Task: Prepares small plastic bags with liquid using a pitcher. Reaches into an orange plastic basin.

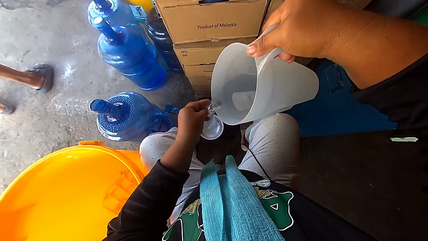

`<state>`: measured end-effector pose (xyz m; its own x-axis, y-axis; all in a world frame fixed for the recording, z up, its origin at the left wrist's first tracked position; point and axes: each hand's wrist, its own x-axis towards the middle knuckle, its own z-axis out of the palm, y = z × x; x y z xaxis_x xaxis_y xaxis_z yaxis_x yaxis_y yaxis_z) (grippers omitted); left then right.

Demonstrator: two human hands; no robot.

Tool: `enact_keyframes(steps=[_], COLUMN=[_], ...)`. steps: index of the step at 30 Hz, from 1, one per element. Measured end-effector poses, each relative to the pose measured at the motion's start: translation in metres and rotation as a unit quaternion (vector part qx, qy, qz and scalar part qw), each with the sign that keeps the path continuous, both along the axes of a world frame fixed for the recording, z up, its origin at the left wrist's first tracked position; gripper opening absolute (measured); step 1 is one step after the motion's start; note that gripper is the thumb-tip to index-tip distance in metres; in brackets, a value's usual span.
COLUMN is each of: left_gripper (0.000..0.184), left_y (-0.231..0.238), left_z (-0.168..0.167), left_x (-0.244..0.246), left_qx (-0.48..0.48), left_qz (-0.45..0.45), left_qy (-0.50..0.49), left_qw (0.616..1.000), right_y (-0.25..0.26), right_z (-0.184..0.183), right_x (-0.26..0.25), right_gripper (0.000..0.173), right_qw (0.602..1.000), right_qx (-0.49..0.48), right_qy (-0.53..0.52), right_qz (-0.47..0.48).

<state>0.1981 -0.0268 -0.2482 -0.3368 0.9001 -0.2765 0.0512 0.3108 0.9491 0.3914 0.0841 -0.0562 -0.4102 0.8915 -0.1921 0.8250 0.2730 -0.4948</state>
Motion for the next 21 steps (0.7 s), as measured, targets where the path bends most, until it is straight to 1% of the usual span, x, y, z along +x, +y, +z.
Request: enact_keyframes(steps=[9,21], left_gripper=[0.026,0.026], left_y=[0.001,0.001], left_z=[-0.012,-0.016], left_x=[0.002,0.006], left_qx=[-0.012,-0.021], left_qz=[0.004,0.009], left_qy=[-0.018,-0.034], left_qw=[1.000,0.999], right_y=[-0.001,-0.001], right_z=[-0.008,-0.012], right_x=[0.000,-0.002], right_gripper=[0.032,0.032], right_qw=[1.000,0.999], right_qx=[-0.007,-0.023], right_qy=[-0.015,-0.036], right_qz=[0.006,-0.002])
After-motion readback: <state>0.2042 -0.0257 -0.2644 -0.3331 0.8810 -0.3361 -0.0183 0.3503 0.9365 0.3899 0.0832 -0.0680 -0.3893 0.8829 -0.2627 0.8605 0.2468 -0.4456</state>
